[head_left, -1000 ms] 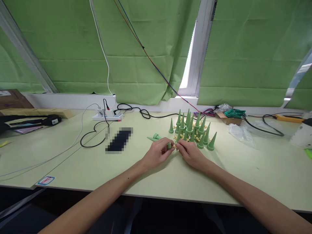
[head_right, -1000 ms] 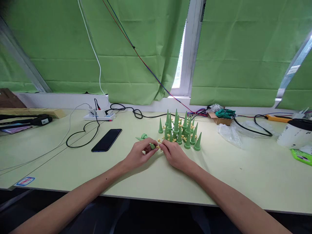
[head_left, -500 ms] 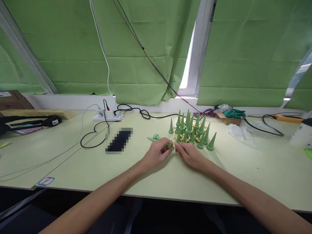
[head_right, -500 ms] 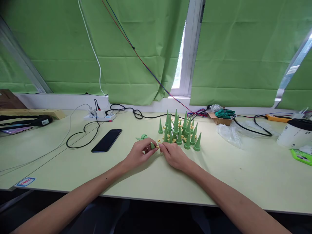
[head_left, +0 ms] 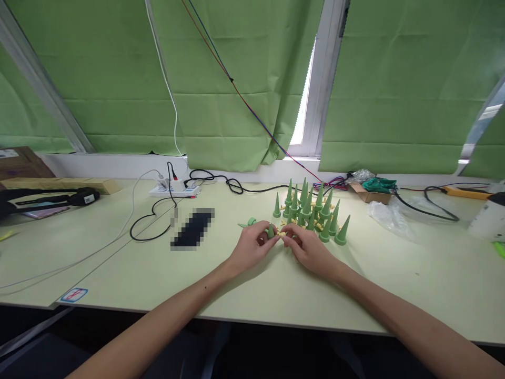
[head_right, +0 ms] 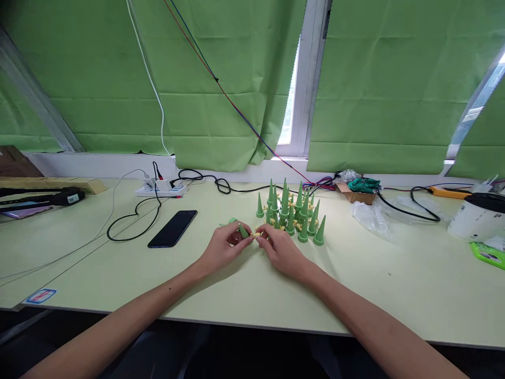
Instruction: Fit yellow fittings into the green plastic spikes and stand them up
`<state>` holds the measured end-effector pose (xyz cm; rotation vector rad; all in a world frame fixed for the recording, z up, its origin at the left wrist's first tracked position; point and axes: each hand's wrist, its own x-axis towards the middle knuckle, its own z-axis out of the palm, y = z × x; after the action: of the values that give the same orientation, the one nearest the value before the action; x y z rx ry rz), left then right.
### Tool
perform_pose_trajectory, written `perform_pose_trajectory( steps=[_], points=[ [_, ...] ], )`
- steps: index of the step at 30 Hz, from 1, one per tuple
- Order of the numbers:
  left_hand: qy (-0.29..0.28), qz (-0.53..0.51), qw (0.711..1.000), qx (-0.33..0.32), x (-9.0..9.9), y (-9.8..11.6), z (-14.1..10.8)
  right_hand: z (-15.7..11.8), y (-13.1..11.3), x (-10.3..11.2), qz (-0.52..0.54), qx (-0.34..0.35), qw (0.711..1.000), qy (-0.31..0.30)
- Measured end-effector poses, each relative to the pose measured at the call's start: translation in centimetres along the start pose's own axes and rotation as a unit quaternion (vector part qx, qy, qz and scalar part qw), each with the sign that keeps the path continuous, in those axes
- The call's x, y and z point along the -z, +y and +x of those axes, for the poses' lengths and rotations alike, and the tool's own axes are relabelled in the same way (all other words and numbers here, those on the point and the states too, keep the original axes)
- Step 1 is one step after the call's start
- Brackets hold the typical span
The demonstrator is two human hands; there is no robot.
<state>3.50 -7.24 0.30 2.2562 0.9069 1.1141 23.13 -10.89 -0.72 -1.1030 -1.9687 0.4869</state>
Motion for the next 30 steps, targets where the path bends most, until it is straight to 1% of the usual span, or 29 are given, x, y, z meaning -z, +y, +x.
perform_pose_trajectory(
  steps=[4, 13, 16, 19, 22, 25, 30],
  points=[
    [-0.023, 0.005, 1.000, 0.000, -0.07, -0.02, -0.03, 0.09, 0.06, 0.03, -0.017, 0.013, 1.000, -0.002],
    [-0.050, -0.006, 0.999, -0.003, -0.09, 0.24, -0.22, 0.16, 0.45, -0.23, -0.054, -0.008, 0.999, 0.002],
    [-0.047, -0.011, 0.999, -0.003, -0.12, 0.23, -0.21, 0.16, 0.13, -0.14, -0.041, -0.018, 0.999, 0.011],
    [-0.029, -0.016, 0.999, 0.001, -0.12, 0.06, -0.16, 0.10, -0.28, 0.01, -0.013, -0.026, 0.999, 0.023],
    [-0.010, -0.028, 0.999, 0.012, -0.11, -0.09, -0.10, 0.01, -0.46, 0.07, 0.004, -0.020, 1.000, 0.023],
    [-0.010, -0.036, 0.999, 0.018, -0.11, -0.05, -0.09, 0.01, -0.38, 0.05, 0.000, -0.005, 1.000, 0.021],
    [-0.031, -0.012, 0.999, -0.024, -0.12, 0.19, -0.27, 0.07, -0.11, 0.00, -0.029, 0.003, 0.999, 0.021]
  ],
)
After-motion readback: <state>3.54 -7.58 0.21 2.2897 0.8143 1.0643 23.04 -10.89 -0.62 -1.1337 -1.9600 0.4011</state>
